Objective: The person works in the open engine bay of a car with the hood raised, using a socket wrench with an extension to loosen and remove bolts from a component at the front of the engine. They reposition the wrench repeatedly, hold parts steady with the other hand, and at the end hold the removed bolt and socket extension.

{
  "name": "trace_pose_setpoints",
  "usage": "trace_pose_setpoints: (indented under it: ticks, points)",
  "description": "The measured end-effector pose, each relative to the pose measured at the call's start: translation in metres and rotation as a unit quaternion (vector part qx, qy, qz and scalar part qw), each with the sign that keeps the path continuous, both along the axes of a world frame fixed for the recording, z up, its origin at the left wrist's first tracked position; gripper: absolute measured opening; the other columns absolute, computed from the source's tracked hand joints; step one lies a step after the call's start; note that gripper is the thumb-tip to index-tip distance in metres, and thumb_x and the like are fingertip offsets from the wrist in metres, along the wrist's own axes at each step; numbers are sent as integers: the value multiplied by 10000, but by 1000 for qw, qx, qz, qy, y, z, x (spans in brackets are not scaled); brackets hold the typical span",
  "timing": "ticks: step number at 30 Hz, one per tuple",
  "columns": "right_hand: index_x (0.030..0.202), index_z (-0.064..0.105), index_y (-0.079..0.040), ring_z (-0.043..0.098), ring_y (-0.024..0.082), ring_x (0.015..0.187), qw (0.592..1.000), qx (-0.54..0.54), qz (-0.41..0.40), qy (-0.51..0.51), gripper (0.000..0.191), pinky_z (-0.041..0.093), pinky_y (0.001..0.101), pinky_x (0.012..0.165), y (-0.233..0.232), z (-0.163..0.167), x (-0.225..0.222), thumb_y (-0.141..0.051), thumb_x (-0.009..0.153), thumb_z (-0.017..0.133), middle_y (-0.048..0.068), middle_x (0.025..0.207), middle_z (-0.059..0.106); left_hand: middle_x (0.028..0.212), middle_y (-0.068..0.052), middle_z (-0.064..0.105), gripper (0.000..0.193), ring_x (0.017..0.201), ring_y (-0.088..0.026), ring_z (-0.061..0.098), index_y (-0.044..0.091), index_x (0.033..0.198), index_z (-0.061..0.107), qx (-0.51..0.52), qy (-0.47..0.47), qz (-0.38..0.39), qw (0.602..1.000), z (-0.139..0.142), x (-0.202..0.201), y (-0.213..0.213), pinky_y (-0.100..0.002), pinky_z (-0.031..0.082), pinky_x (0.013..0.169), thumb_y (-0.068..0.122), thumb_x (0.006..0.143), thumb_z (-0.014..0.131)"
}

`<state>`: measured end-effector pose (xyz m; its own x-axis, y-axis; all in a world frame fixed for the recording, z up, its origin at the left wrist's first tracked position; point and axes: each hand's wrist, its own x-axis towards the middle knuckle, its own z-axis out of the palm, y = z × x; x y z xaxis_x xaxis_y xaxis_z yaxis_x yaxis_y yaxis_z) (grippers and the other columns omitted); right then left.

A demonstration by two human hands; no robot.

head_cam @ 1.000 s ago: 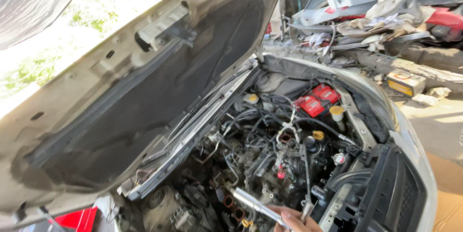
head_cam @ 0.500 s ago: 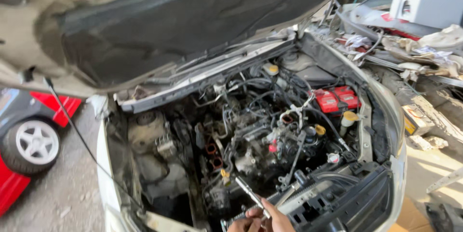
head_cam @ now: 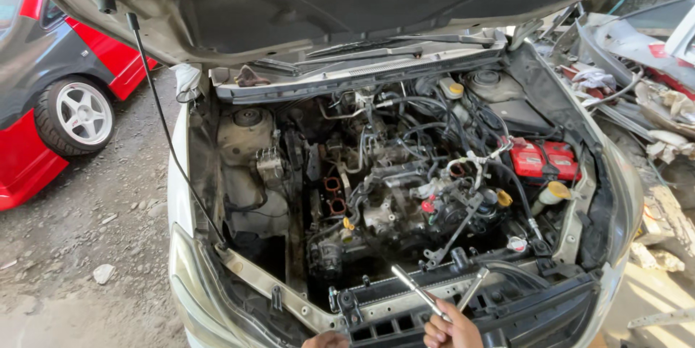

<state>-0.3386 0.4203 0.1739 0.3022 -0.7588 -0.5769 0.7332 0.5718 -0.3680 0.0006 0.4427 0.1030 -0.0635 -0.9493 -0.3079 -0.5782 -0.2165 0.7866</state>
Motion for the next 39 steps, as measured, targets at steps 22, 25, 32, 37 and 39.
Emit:
trace_pose_setpoints:
  ticks: [22, 25, 32, 37, 39]
  points:
    - [923, 606, -138, 541, 327, 1023, 373, -424, 209, 798, 147, 432, 489, 857, -70, -12, 49, -162, 818, 706, 90, 940, 615, 1448, -147, 478, 645, 1371, -349, 385, 35, 1431, 471, -139, -325, -119, 928, 10, -52, -73, -502, 297, 1119, 449, 946, 568]
    - [910, 598, -145, 535, 326, 1007, 396, -414, 233, 786, 158, 425, 487, 866, -67, -32, 46, -168, 804, 714, 85, 924, 596, 1489, -156, 441, 696, 1432, -368, 297, 27, 1450, 444, -170, -318, -86, 929, -2, -55, -58, -539, 224, 1139, 449, 914, 581]
    - [943, 600, -145, 523, 328, 993, 392, -420, 234, 785, 167, 419, 482, 849, -87, -63, 28, -205, 841, 718, 97, 923, 577, 1271, -126, 558, 523, 1275, -347, 444, 61, 1249, 572, -105, -328, -93, 934, 7, -64, -85, -493, 350, 1055, 467, 919, 574]
    - [976, 582, -139, 522, 320, 1038, 388, -479, 202, 761, 209, 397, 474, 921, -111, -73, 24, -207, 822, 706, 89, 964, 559, 1045, -112, 588, 418, 1053, -332, 516, 68, 998, 668, -154, -325, -57, 931, 9, -76, -124, -472, 408, 884, 467, 884, 618]
    - [1012, 576, -131, 515, 326, 1037, 392, -469, 199, 766, 235, 386, 476, 927, -115, -78, 26, -217, 830, 699, 101, 975, 547, 1024, -103, 590, 396, 1065, -325, 517, 108, 914, 700, -91, -340, -77, 933, 5, -78, -127, -468, 408, 894, 496, 871, 635]
